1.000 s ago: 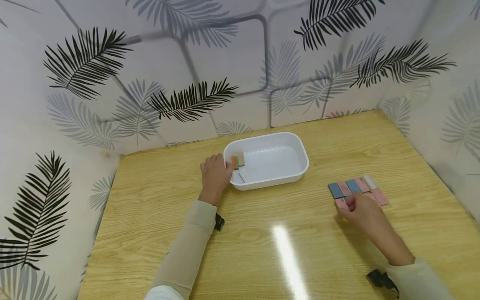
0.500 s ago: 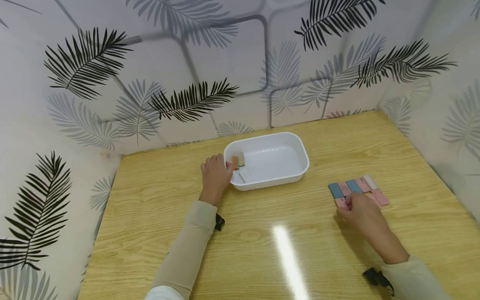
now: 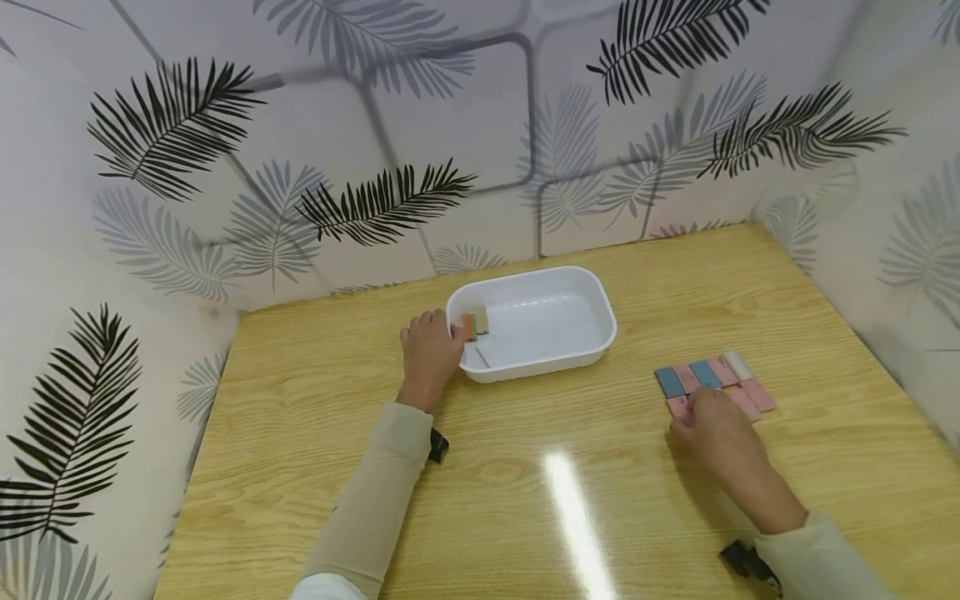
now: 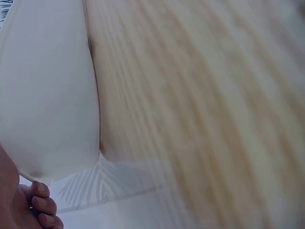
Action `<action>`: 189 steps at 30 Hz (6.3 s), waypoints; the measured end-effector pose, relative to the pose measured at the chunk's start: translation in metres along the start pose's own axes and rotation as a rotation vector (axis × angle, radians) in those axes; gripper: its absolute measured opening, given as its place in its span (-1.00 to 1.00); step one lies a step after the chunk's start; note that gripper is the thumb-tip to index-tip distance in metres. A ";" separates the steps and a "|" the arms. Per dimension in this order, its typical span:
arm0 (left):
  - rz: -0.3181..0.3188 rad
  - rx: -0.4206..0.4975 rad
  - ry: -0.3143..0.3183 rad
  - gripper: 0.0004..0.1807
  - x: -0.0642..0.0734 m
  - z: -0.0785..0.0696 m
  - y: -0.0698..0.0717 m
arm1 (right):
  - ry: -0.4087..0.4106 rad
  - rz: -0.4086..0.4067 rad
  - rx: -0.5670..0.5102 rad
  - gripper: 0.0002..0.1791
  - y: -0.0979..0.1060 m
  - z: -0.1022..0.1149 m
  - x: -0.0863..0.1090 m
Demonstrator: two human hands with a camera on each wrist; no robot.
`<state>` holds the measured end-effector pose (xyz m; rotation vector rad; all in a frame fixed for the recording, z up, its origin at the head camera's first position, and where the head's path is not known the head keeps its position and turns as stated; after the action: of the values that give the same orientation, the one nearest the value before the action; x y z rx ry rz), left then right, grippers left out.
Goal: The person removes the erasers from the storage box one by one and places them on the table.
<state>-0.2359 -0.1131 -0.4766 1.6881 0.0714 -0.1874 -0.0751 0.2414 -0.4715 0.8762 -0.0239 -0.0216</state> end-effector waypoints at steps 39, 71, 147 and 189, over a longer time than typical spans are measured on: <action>-0.003 -0.019 0.004 -0.68 -0.001 0.000 -0.001 | 0.194 0.273 -0.201 -0.75 -0.077 0.165 -0.120; -0.019 -0.057 -0.003 -0.67 -0.001 0.002 -0.001 | -0.012 0.363 -0.096 -0.73 -0.130 0.173 -0.157; 0.020 0.006 0.004 -0.70 0.002 -0.003 0.006 | -0.106 0.192 -0.179 -0.49 0.031 0.003 -0.105; -0.016 -0.014 0.002 -0.69 0.000 0.001 0.000 | 0.034 0.007 -0.208 -0.58 0.025 0.036 -0.105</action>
<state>-0.2356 -0.1144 -0.4766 1.6744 0.0873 -0.1970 -0.1808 0.2332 -0.4303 0.6679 0.0074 -0.0026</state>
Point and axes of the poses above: each hand's wrist, its own x-axis away from the middle knuckle, its own y-axis out of the back of the hand, z = x × y, the point moved 1 cm from there along -x, towards the middle knuckle, and after that the axes turned 13 degrees about -x, right-handed, at the moved point
